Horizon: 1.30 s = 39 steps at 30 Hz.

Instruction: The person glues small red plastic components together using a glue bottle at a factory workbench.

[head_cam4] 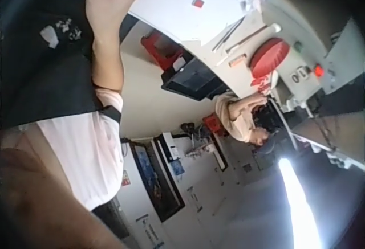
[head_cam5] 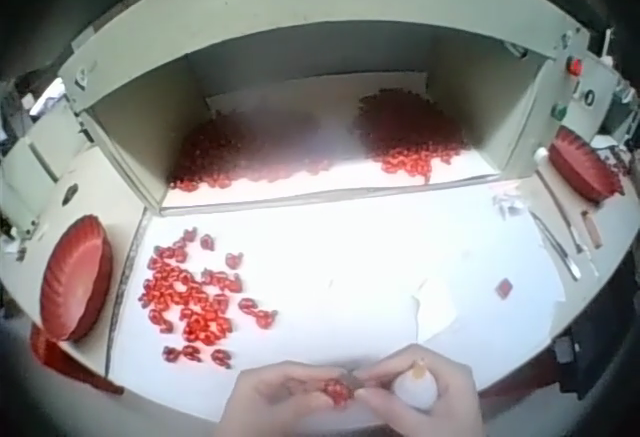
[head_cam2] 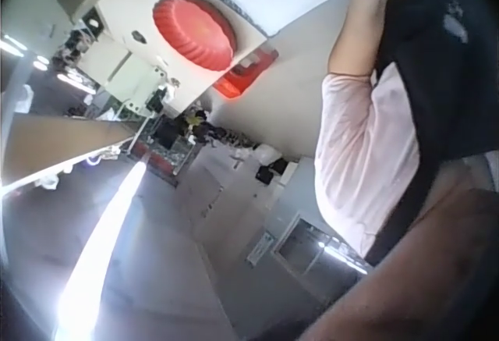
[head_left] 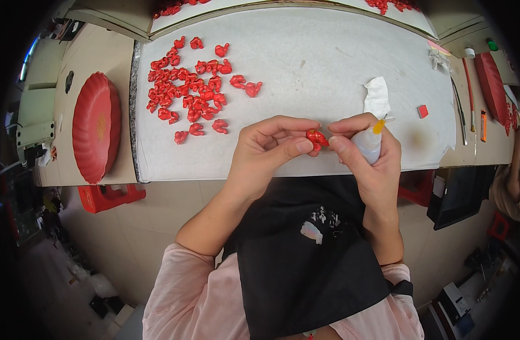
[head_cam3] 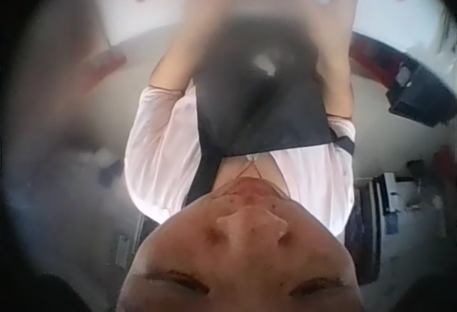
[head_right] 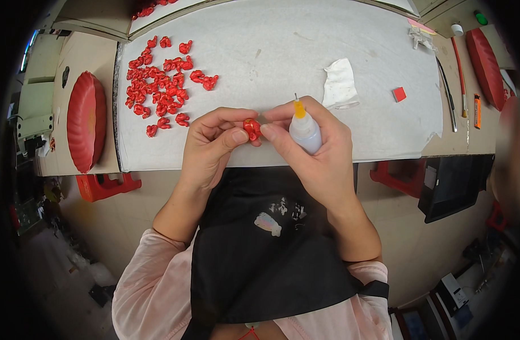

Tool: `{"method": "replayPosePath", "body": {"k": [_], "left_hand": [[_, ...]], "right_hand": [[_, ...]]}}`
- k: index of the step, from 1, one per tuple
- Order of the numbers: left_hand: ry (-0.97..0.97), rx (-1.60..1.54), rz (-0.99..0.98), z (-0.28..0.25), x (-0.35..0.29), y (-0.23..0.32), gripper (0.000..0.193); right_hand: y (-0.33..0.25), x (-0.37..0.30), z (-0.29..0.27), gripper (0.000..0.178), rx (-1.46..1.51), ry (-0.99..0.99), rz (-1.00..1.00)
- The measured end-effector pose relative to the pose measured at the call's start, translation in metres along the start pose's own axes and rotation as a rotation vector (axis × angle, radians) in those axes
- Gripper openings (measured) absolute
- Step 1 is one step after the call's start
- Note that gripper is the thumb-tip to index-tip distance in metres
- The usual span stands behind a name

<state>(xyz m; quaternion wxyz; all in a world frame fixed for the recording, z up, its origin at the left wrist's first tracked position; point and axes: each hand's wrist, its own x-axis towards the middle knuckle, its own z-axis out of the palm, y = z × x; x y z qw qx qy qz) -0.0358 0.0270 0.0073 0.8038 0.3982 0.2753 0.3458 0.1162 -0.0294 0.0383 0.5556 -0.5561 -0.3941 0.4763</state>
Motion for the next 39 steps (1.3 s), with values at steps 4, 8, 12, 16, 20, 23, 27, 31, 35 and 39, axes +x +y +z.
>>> {"method": "replayPosePath", "body": {"k": [4, 8, 12, 16, 20, 23, 27, 31, 35, 39], "left_hand": [[-0.007, -0.003, -0.009, 0.001, 0.002, -0.002, 0.023], [0.078, 0.106, 0.068, 0.005, -0.001, 0.0, 0.021], [0.2, 0.918, 0.516, -0.014, -0.002, 0.01, 0.017], [0.31, 1.613, 0.861, -0.051, 0.001, 0.027, 0.02], [0.254, 1.808, 0.849, -0.064, -0.008, 0.035, 0.02], [0.181, 1.822, 0.834, -0.067, -0.012, 0.038, 0.02], [0.136, 1.776, 0.737, -0.06, -0.016, 0.052, 0.022], [0.087, 1.763, 0.787, -0.054, -0.002, 0.077, 0.021], [-0.009, 1.774, 0.925, -0.033, 0.066, 0.107, 0.013], [-0.077, 1.864, 0.893, -0.021, 0.181, 0.112, 0.013]], "right_hand": [[0.003, -0.001, -0.004, 0.01, -0.002, 0.016, 0.0], [0.003, -0.001, -0.003, 0.01, -0.005, 0.012, -0.008], [0.005, -0.006, -0.008, 0.009, -0.003, 0.036, 0.025], [0.011, -0.01, -0.015, 0.009, 0.006, 0.065, 0.021], [0.013, -0.012, -0.017, 0.009, 0.011, 0.067, 0.027], [0.017, -0.009, -0.019, 0.009, 0.008, 0.065, 0.033], [0.012, -0.01, -0.022, 0.009, 0.005, 0.073, 0.014], [0.01, -0.011, -0.033, 0.009, 0.011, 0.093, 0.008], [0.015, -0.011, -0.045, 0.01, 0.039, 0.074, 0.056], [0.016, -0.015, -0.054, 0.01, 0.026, 0.121, 0.051]]}}
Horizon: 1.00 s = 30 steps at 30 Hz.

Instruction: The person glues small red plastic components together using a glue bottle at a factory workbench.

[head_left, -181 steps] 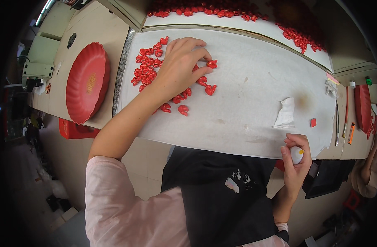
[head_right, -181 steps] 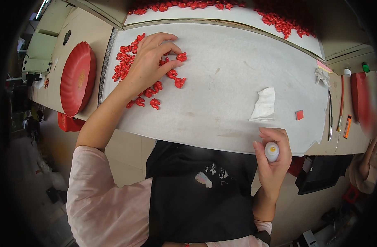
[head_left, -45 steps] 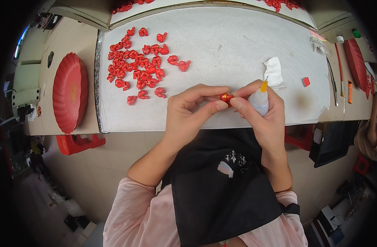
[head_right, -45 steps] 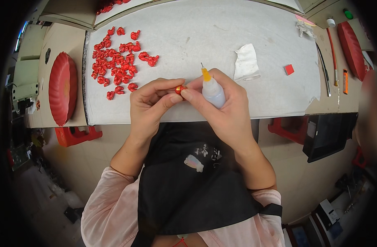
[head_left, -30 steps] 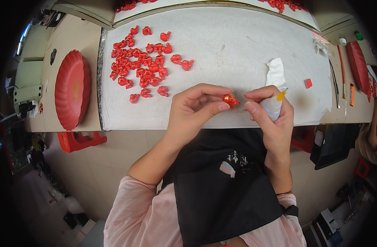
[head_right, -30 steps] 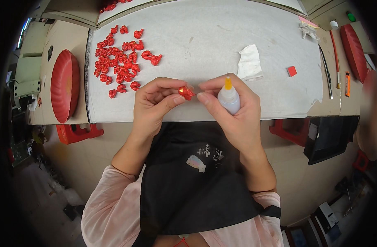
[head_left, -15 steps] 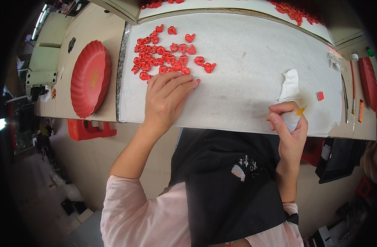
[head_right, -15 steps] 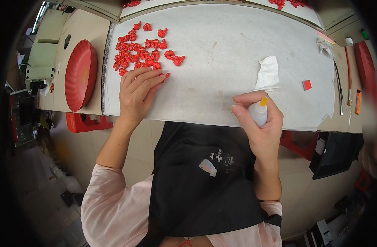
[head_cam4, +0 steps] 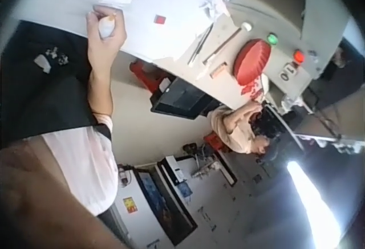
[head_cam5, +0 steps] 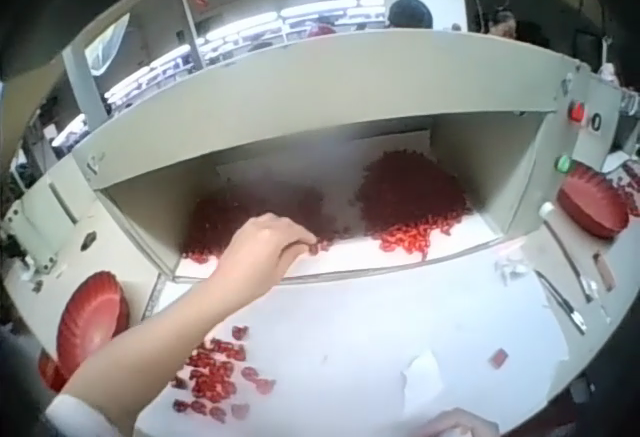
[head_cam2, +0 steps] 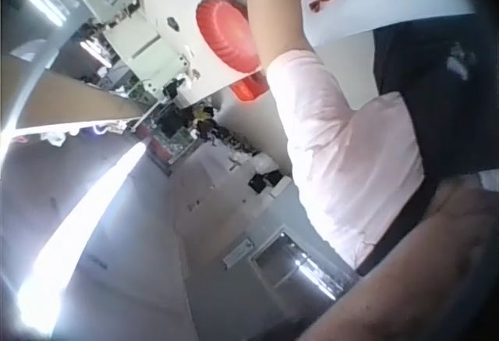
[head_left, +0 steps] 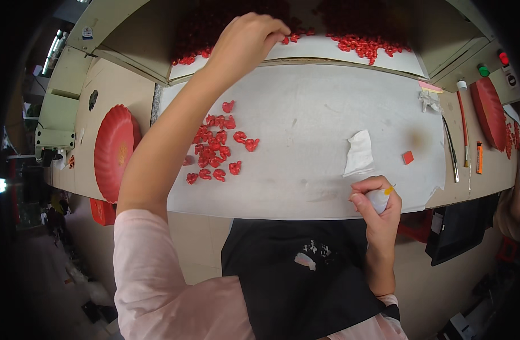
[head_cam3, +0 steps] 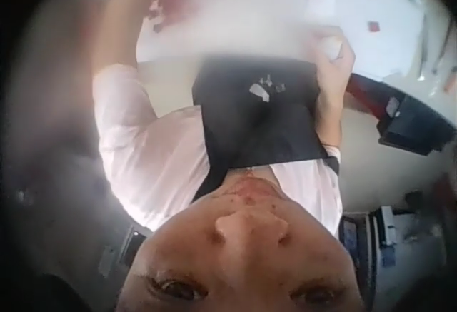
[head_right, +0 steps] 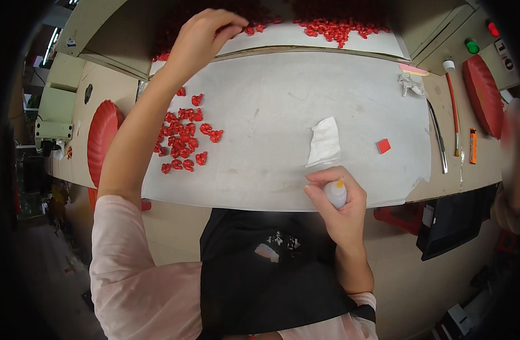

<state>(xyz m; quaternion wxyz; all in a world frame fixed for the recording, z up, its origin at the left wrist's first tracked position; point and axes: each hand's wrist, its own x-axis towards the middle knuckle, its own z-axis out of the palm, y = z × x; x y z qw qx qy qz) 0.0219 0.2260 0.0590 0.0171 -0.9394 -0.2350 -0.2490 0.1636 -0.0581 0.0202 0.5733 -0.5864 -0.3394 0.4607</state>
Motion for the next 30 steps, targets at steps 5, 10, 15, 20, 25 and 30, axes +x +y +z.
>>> {"method": "replayPosePath", "body": {"k": [5, 10, 15, 20, 25, 30], "left_hand": [[-0.178, -0.108, -0.478, 0.006, 0.071, 0.017, 0.025], [-0.555, -0.218, -0.985, -0.006, 0.093, 0.039, 0.032], [0.005, -0.636, -0.415, 0.013, 0.035, 0.0, 0.019], [-0.048, -1.403, -0.69, -0.019, -0.025, 0.054, 0.025], [-0.095, -1.877, -0.872, -0.034, -0.096, 0.098, 0.026], [0.036, -2.242, -0.944, -0.01, -0.134, 0.13, 0.025]], "right_hand": [[0.002, 0.001, -0.014, 0.009, 0.031, 0.047, 0.019], [0.002, 0.003, -0.017, 0.01, 0.02, 0.039, 0.009], [-0.003, -0.004, -0.009, 0.021, 0.014, -0.009, -0.059], [-0.001, -0.013, -0.011, 0.037, 0.013, -0.036, -0.172], [-0.003, -0.021, -0.007, 0.035, 0.147, -0.148, -0.199], [-0.008, -0.028, 0.004, 0.033, 0.067, -0.024, -0.227]]}}
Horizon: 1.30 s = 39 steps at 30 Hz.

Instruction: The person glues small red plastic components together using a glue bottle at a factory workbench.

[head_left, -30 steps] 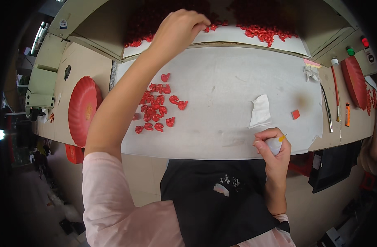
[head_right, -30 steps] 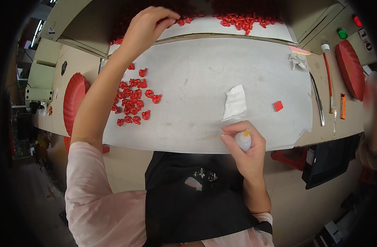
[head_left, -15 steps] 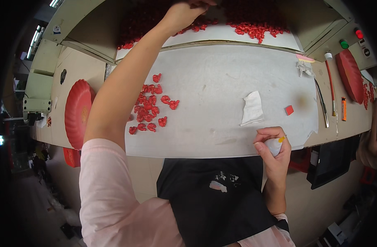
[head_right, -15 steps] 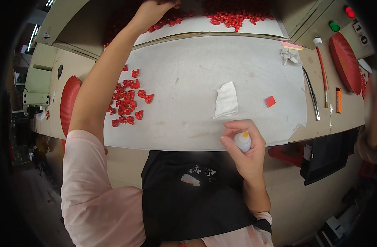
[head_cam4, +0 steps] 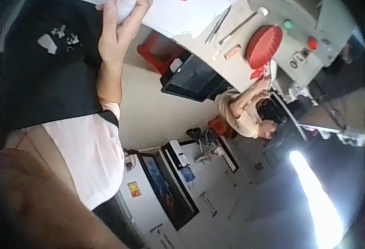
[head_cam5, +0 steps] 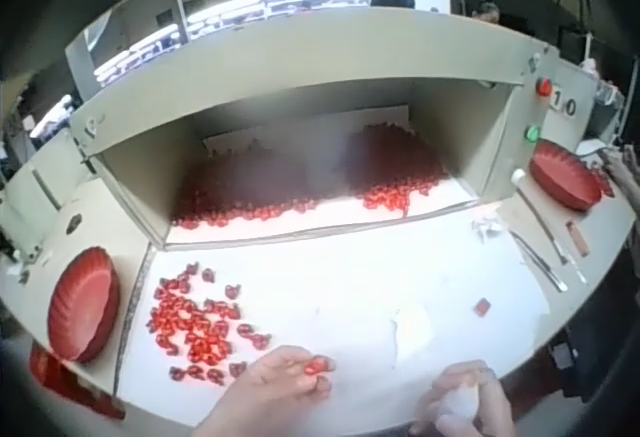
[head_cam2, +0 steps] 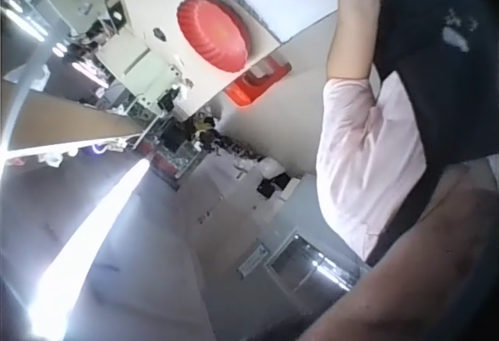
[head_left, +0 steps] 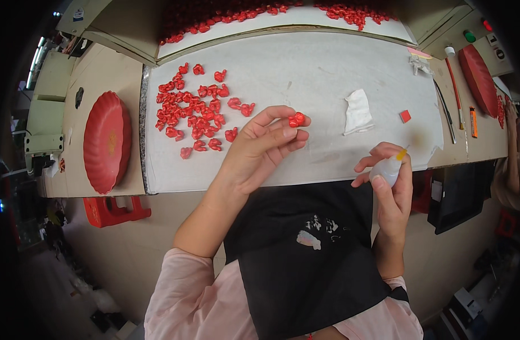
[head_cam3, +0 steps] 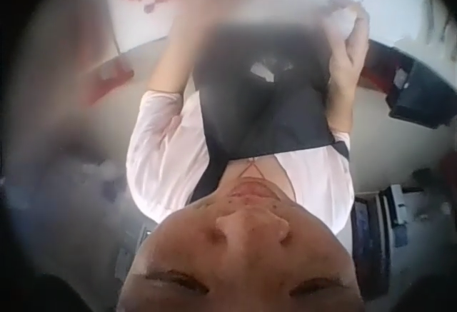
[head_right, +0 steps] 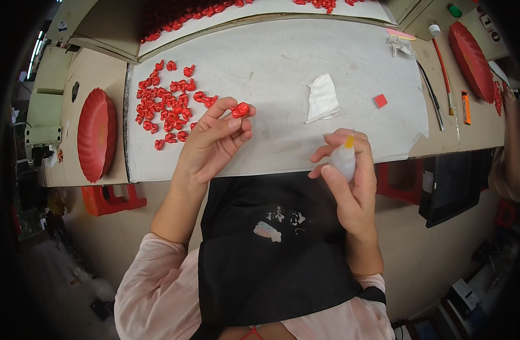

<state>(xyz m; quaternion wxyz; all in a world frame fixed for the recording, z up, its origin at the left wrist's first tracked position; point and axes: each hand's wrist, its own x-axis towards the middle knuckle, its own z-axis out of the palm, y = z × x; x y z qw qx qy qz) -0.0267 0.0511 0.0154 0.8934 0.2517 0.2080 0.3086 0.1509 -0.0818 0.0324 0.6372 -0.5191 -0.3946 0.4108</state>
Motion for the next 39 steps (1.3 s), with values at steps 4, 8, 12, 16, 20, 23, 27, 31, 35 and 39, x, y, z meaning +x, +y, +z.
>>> {"method": "replayPosePath", "body": {"k": [4, 8, 12, 16, 20, 23, 27, 31, 35, 39], "left_hand": [[-0.018, -0.08, -0.048, 0.001, -0.002, -0.023, 0.023], [0.029, -0.184, -0.048, 0.007, -0.005, -0.034, 0.021], [-0.084, -0.145, -0.008, 0.01, -0.012, -0.04, 0.021], [-0.087, -0.106, -0.037, 0.017, -0.014, -0.043, 0.023], [-0.123, -0.088, -0.008, 0.017, -0.015, -0.046, 0.025], [-0.144, -0.069, -0.029, 0.018, -0.016, -0.044, 0.025], [-0.126, -0.011, -0.024, 0.021, -0.016, -0.044, 0.024], [-0.122, 0.011, -0.005, 0.022, -0.017, -0.045, 0.024], [-0.124, -0.002, -0.009, 0.023, -0.017, -0.045, 0.024], [-0.129, -0.012, -0.011, 0.023, -0.018, -0.044, 0.024]], "right_hand": [[-0.004, -0.008, -0.002, 0.042, -0.012, 0.034, 0.069], [-0.009, -0.013, 0.001, 0.045, -0.103, 0.054, 0.013], [-0.007, -0.021, -0.004, 0.042, -0.123, 0.128, -0.034], [-0.011, -0.022, -0.005, 0.038, -0.006, 0.256, -0.2], [-0.012, -0.016, 0.003, 0.049, -0.016, 0.389, -0.424], [-0.015, -0.016, -0.001, 0.048, -0.174, 0.16, -0.549], [-0.013, -0.018, 0.005, 0.042, -0.376, 0.124, -0.637], [-0.014, -0.019, 0.005, 0.042, -0.408, 0.07, -0.63], [-0.015, -0.019, 0.007, 0.043, -0.483, 0.049, -0.622], [-0.017, -0.019, 0.007, 0.043, -0.509, 0.042, -0.617]]}}
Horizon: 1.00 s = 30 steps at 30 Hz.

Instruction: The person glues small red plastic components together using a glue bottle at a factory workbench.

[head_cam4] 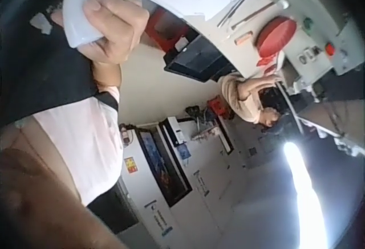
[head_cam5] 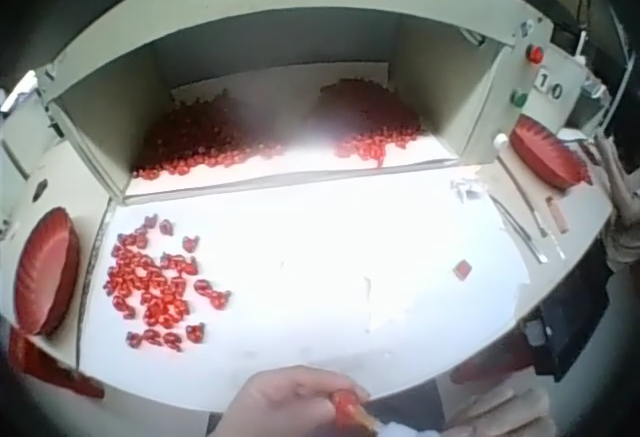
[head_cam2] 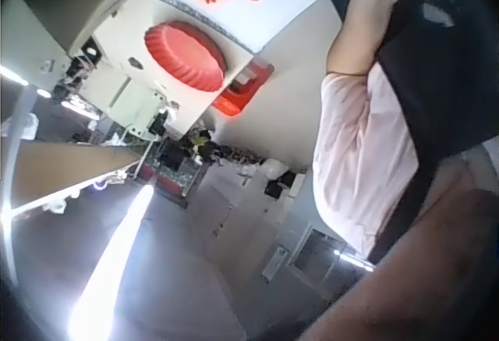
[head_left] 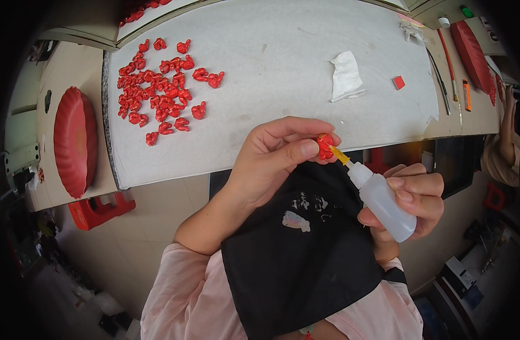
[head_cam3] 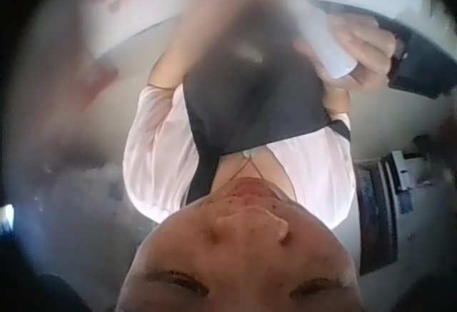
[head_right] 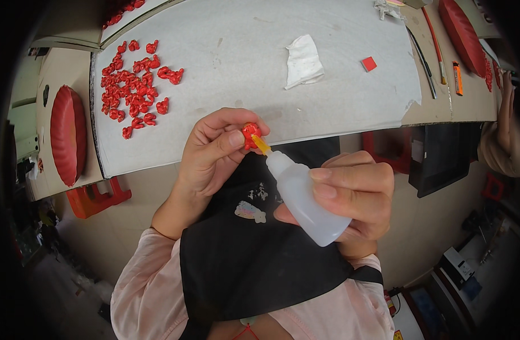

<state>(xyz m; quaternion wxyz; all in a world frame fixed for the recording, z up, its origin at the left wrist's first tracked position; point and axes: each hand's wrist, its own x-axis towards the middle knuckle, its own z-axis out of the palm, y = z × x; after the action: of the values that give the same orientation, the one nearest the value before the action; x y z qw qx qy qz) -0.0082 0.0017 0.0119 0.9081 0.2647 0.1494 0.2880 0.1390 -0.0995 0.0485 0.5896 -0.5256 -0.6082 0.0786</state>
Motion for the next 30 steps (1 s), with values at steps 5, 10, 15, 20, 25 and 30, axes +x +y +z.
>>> {"method": "replayPosePath", "body": {"k": [5, 10, 15, 20, 25, 30], "left_hand": [[-0.008, -0.004, 0.0, -0.001, 0.0009, -0.0016, 0.024], [0.002, 0.03, -0.02, 0.0, 0.0008, -0.001, 0.022], [0.001, -0.02, -0.005, 0.0014, 0.0019, -0.0021, 0.024], [0.007, 0.042, 0.005, -0.0025, 0.0007, -0.0032, 0.023], [0.054, 0.116, 0.057, 0.0008, -0.0017, -0.0033, 0.023], [0.114, 0.312, 0.211, 0.0025, -0.0024, -0.0038, 0.021]], "right_hand": [[0.0012, -0.0014, 0.0003, 0.044, 0.0, 0.002, 0.007], [0.0021, -0.0015, 0.0011, 0.043, 0.002, 0.008, 0.013], [0.0026, -0.0005, -0.0004, 0.043, -0.018, 0.009, -0.002], [0.0045, -0.0019, -0.0008, 0.043, -0.028, 0.003, -0.015], [0.0037, -0.0016, -0.0011, 0.043, -0.045, -0.014, -0.028], [0.0029, -0.0017, -0.0006, 0.044, -0.045, -0.031, -0.037]]}}
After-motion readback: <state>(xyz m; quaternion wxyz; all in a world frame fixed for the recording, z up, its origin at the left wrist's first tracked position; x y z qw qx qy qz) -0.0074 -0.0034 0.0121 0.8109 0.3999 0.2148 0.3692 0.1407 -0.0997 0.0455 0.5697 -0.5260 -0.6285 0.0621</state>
